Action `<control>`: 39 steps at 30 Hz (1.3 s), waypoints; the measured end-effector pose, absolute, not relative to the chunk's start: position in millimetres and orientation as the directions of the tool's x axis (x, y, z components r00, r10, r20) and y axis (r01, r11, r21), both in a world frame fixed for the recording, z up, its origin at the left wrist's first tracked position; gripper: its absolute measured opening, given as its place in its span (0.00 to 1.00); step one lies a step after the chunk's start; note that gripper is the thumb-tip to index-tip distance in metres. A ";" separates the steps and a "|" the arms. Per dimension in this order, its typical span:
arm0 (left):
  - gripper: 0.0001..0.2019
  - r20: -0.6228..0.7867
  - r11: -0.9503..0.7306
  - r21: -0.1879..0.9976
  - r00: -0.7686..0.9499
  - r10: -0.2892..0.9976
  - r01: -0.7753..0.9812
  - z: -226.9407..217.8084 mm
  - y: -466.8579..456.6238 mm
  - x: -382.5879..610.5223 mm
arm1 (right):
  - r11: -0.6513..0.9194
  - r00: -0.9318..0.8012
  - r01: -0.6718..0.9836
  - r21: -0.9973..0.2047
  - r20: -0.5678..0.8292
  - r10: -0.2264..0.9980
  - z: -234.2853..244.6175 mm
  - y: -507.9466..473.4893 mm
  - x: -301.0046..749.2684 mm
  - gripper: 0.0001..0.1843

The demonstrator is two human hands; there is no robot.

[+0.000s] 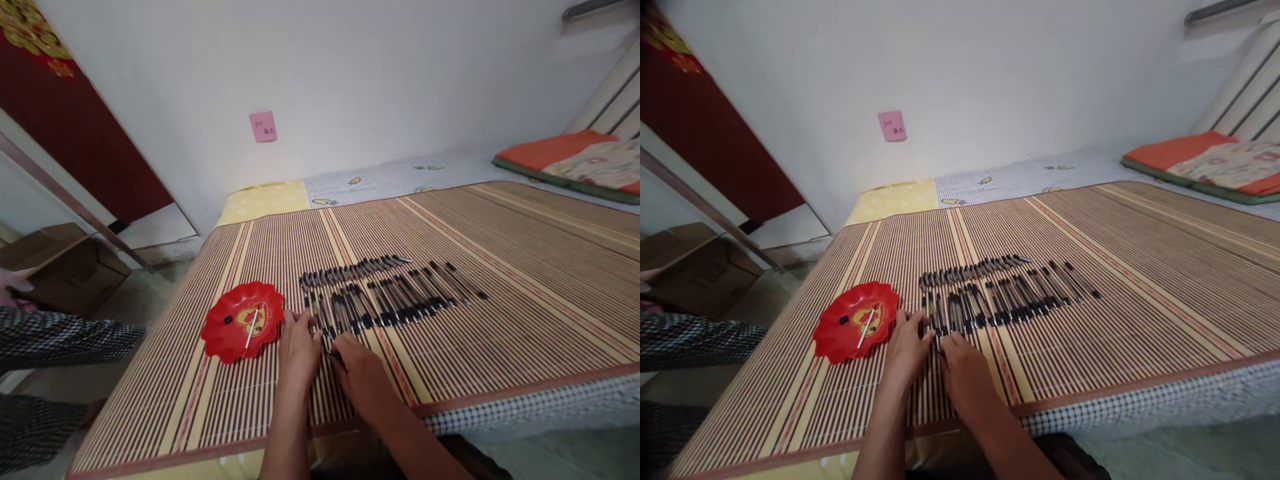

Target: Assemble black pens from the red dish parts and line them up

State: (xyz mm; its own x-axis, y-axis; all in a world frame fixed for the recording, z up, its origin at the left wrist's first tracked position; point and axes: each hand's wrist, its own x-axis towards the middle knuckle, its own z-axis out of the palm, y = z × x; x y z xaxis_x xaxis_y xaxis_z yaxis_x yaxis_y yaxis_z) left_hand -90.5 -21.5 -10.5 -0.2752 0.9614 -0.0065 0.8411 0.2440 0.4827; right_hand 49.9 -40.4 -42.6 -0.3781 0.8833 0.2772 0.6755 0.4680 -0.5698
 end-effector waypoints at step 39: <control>0.20 0.187 0.017 0.580 -0.154 0.970 0.814 -2.2 -13.7 -117.3 | 0.327 -0.061 0.540 -0.775 0.352 0.934 -4.7 21.4 165.2 0.07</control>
State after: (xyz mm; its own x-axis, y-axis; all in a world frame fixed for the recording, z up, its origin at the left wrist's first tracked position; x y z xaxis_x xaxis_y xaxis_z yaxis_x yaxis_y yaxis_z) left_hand -117.3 -13.7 -2.2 -0.1539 0.9701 0.1874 0.8142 0.0171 0.5804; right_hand 165.2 21.4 -4.7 -0.0605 0.9340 0.3522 0.5404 0.3273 -0.7751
